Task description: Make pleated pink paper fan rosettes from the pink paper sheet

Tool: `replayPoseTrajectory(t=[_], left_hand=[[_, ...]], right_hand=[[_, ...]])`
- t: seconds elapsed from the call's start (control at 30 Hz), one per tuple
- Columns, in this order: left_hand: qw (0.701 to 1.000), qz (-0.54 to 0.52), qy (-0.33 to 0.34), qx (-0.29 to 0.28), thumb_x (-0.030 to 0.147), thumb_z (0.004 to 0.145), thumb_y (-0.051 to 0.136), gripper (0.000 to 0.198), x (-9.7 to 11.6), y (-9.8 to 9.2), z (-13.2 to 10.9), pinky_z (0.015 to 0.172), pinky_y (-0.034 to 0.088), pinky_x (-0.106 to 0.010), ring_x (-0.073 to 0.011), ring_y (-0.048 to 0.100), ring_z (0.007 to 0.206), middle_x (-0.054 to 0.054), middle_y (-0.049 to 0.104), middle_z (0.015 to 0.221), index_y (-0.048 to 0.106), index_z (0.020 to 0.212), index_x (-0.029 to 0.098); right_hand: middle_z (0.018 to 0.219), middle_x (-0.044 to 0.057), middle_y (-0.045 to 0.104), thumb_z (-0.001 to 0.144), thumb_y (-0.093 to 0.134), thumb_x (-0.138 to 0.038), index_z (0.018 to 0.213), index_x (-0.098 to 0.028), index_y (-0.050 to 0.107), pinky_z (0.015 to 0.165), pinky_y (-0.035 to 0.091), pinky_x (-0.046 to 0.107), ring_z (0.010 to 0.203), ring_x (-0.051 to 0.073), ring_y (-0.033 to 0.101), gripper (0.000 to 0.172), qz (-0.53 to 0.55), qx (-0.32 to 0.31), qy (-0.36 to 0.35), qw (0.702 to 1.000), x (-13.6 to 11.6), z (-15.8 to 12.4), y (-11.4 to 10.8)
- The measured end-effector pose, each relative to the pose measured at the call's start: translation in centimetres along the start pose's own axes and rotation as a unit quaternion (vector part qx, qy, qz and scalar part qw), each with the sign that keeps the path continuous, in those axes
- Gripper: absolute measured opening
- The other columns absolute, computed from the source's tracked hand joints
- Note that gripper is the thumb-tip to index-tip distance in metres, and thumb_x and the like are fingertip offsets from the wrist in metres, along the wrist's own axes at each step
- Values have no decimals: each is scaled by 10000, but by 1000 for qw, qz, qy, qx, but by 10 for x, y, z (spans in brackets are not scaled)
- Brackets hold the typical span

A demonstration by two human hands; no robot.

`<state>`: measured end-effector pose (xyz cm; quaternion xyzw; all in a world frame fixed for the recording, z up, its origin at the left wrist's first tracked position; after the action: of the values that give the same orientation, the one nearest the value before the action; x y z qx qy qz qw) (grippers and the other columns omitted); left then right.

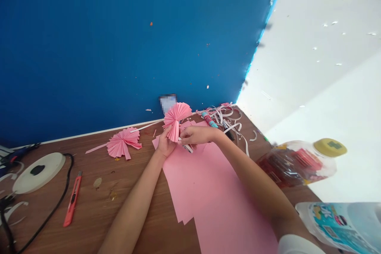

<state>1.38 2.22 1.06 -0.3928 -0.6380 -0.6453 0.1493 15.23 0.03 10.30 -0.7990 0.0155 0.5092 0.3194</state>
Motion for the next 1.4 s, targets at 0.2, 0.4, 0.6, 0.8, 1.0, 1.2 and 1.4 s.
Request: replayPoseTrajectory(t=[0.2, 0.4, 0.6, 0.8, 1.0, 1.2, 1.4], left_hand=[[1000, -22, 13, -17, 382, 800, 567, 349, 4, 1, 0, 568, 455, -257, -146, 599, 604, -46, 629, 680, 642, 1016, 119], [998, -54, 33, -23, 396, 809, 550, 341, 13, 5, -4, 489, 413, -235, -98, 501, 504, -10, 536, 620, 645, 976, 115], [996, -60, 46, -45, 427, 824, 520, 343, 19, 7, -7, 444, 384, -222, -90, 458, 489, -11, 494, 633, 644, 949, 133], [995, -74, 58, -30, 422, 835, 511, 336, 21, 5, -7, 488, 411, -235, -89, 462, 481, -13, 505, 606, 653, 921, 130], [999, -43, -3, -25, 427, 804, 549, 370, 6, 1, -3, 594, 469, -297, -187, 612, 657, -77, 629, 704, 653, 981, 119], [998, -53, 11, -19, 371, 799, 559, 292, 6, -1, -1, 601, 459, -269, -158, 595, 669, -65, 627, 729, 652, 927, 125], [996, -67, 58, -16, 424, 817, 525, 313, 15, 1, -4, 481, 362, -245, -85, 407, 464, 7, 470, 576, 639, 882, 140]], right_hand=[[626, -23, 555, 837, 521, -483, 722, -179, 471, 589, 426, 244, 565, 103, 515, 328, 89, 14, -45, 995, 3, 10, 6], [756, -14, 582, 799, 607, -378, 784, -171, 508, 714, 410, 259, 736, 119, 541, 230, 68, 5, -62, 996, -1, 4, 1], [897, 10, 593, 727, 692, -355, 928, -164, 582, 749, 413, 259, 798, 125, 535, 298, 45, -1, -71, 996, -1, 1, -2], [810, 21, 634, 779, 633, -431, 904, -151, 614, 743, 419, 273, 781, 137, 567, 307, 88, 18, -74, 993, 1, 1, -6], [546, -20, 553, 833, 543, -479, 701, -134, 585, 531, 356, 217, 508, 76, 448, 372, 79, 37, -53, 995, 2, 2, -7], [583, -37, 518, 850, 520, -469, 717, -154, 532, 532, 353, 213, 510, 68, 429, 342, 92, 65, -64, 992, 6, 9, -3], [744, -23, 536, 830, 560, -452, 898, -160, 573, 659, 390, 233, 686, 95, 482, 300, 111, 20, -74, 991, 6, 7, -1]])
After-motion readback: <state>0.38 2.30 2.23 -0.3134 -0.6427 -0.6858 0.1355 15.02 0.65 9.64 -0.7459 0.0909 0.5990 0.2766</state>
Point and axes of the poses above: each hand's wrist, its own z-axis towards the middle knuckle, its own y-axis out of the palm, x = y × z, the point moved 3 cm from there along z, towards the middle knuckle
